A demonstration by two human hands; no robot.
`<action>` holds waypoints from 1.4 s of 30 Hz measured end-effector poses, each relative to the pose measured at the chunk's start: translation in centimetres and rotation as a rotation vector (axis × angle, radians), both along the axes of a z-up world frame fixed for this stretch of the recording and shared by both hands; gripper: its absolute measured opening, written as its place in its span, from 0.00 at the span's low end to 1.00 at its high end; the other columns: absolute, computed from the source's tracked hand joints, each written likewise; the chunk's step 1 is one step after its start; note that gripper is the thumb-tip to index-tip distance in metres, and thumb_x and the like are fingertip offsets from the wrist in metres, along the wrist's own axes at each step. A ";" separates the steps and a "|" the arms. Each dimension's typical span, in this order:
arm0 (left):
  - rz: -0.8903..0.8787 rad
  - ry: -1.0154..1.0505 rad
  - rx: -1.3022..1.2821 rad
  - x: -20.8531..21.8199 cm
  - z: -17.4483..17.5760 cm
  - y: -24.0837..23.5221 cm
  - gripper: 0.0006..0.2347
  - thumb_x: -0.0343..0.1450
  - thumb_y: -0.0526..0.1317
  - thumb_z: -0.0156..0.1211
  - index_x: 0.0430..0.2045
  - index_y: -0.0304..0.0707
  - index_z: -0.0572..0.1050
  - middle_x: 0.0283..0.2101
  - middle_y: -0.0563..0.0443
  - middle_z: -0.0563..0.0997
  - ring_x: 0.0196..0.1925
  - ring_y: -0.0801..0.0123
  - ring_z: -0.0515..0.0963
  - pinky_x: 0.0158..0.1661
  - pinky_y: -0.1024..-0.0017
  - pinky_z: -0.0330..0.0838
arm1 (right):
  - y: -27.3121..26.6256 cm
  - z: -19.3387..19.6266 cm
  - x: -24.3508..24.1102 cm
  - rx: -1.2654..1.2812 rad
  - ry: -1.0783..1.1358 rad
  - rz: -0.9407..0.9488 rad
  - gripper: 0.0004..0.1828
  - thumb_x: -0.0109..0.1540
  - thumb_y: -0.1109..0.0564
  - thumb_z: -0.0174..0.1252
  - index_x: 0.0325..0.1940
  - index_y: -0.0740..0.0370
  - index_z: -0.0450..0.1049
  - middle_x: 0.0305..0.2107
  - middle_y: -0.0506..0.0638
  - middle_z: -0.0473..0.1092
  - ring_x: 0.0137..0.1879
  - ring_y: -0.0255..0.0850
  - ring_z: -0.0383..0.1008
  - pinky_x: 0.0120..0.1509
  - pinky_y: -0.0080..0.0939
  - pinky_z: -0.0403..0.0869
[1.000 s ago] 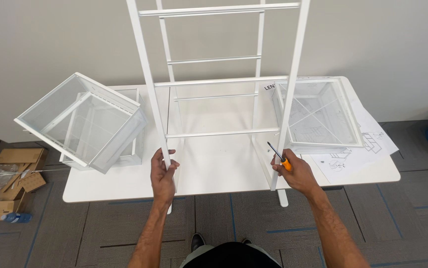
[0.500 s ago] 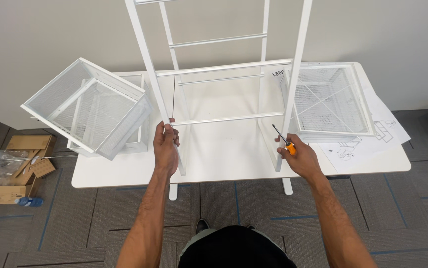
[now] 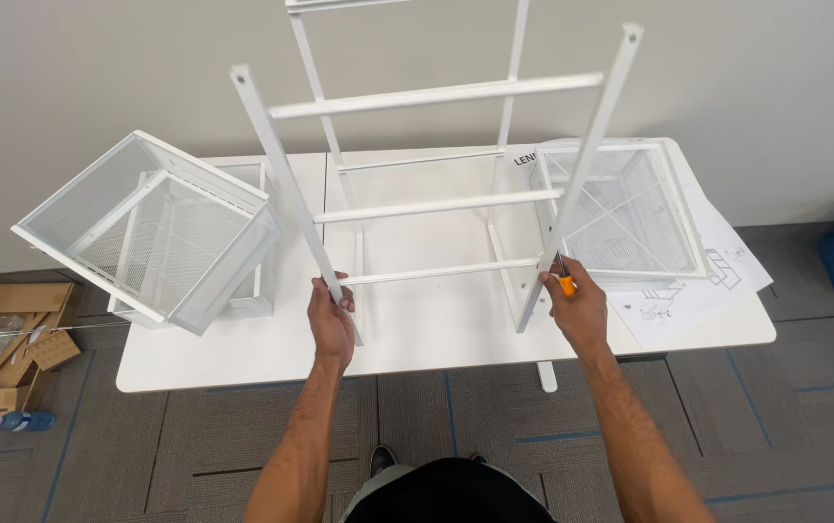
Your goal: The person assembles a white metal shelving unit on a table. They attach legs to the frame using a screwdriver and screws, then connect the side frames to form the main structure.
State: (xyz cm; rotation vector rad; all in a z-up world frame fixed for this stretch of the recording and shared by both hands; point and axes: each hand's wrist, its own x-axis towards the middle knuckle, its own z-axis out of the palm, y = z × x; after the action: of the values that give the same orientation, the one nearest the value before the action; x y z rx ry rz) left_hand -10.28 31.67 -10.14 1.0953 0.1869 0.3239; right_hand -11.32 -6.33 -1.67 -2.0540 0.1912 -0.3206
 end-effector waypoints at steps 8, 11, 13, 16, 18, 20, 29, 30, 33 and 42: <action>0.020 0.022 -0.012 0.4 -3.3 -0.1 0.25 0.87 0.57 0.35 0.50 0.35 0.76 0.31 0.56 0.68 0.31 0.78 0.67 0.35 0.78 0.69 | 0.7 -1.2 -2.0 -0.103 0.037 -0.050 0.21 0.71 0.52 0.69 0.67 0.57 0.79 0.54 0.61 0.82 0.58 0.64 0.83 0.66 0.67 0.78; 0.016 0.039 0.002 0.1 -4.2 0.0 0.22 0.86 0.53 0.38 0.45 0.34 0.78 0.28 0.57 0.65 0.30 0.76 0.66 0.35 0.77 0.69 | 0.7 -1.3 -2.3 -0.106 0.092 -0.039 0.20 0.71 0.54 0.67 0.67 0.60 0.78 0.57 0.63 0.81 0.67 0.68 0.77 0.75 0.74 0.72; 0.014 0.040 0.000 0.5 -6.7 0.2 0.21 0.83 0.52 0.44 0.41 0.32 0.80 0.25 0.56 0.63 0.28 0.75 0.67 0.34 0.75 0.69 | 0.1 -2.1 -2.2 -0.120 0.140 -0.048 0.20 0.71 0.52 0.67 0.66 0.59 0.78 0.57 0.60 0.81 0.70 0.66 0.75 0.78 0.73 0.70; 0.037 0.031 0.004 1.1 -8.6 0.2 0.21 0.82 0.51 0.44 0.40 0.31 0.80 0.24 0.55 0.62 0.27 0.73 0.67 0.34 0.73 0.69 | 0.4 -1.7 -2.3 -0.122 0.149 -0.057 0.20 0.71 0.53 0.67 0.66 0.59 0.78 0.57 0.61 0.81 0.71 0.67 0.74 0.78 0.76 0.69; 0.023 0.043 0.020 1.0 -8.2 0.3 0.21 0.81 0.50 0.44 0.39 0.30 0.81 0.23 0.54 0.62 0.28 0.72 0.66 0.35 0.72 0.68 | 1.0 -0.8 -2.7 -0.096 0.146 -0.056 0.20 0.71 0.54 0.67 0.67 0.60 0.77 0.58 0.62 0.80 0.72 0.68 0.73 0.78 0.77 0.68; 0.008 0.051 0.035 0.5 -6.7 0.5 0.21 0.81 0.49 0.44 0.38 0.29 0.81 0.22 0.53 0.63 0.28 0.70 0.66 0.36 0.71 0.68 | 0.9 -1.0 -2.6 -0.070 0.139 -0.056 0.20 0.72 0.55 0.67 0.67 0.60 0.77 0.59 0.63 0.79 0.72 0.69 0.72 0.78 0.79 0.68; -0.050 0.023 0.209 -0.5 -4.7 1.1 0.32 0.85 0.62 0.31 0.54 0.33 0.80 0.51 0.35 0.85 0.53 0.52 0.85 0.65 0.48 0.76 | -0.7 -2.7 -2.0 -0.012 0.201 -0.028 0.23 0.71 0.53 0.67 0.70 0.57 0.78 0.60 0.60 0.79 0.39 0.53 0.84 0.51 0.59 0.83; -0.062 0.025 0.216 -0.6 -4.5 1.0 0.33 0.84 0.64 0.29 0.56 0.34 0.79 0.50 0.38 0.84 0.54 0.55 0.84 0.66 0.50 0.76 | -0.8 -3.0 -1.9 -0.009 0.218 -0.032 0.22 0.71 0.53 0.68 0.70 0.56 0.78 0.59 0.60 0.80 0.36 0.53 0.83 0.48 0.56 0.83; -0.089 0.033 0.207 -0.7 -4.7 1.0 0.35 0.84 0.65 0.26 0.58 0.35 0.79 0.46 0.42 0.84 0.51 0.58 0.84 0.66 0.52 0.76 | -0.6 -2.6 -1.8 0.000 0.244 -0.034 0.22 0.71 0.54 0.68 0.70 0.58 0.79 0.58 0.62 0.80 0.33 0.52 0.82 0.44 0.54 0.82; -0.139 0.017 0.216 -0.4 -7.0 1.6 0.38 0.85 0.64 0.21 0.53 0.30 0.81 0.26 0.40 0.81 0.42 0.56 0.85 0.66 0.51 0.71 | -1.7 -4.6 -0.9 -0.039 0.253 -0.033 0.20 0.71 0.53 0.69 0.67 0.60 0.82 0.56 0.64 0.80 0.41 0.59 0.84 0.49 0.60 0.81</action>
State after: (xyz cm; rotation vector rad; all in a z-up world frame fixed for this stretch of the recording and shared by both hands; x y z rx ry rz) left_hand -10.68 33.28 -17.16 1.3184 0.0915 0.2136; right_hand -12.22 -8.03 -6.29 -2.1283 0.3753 -0.0839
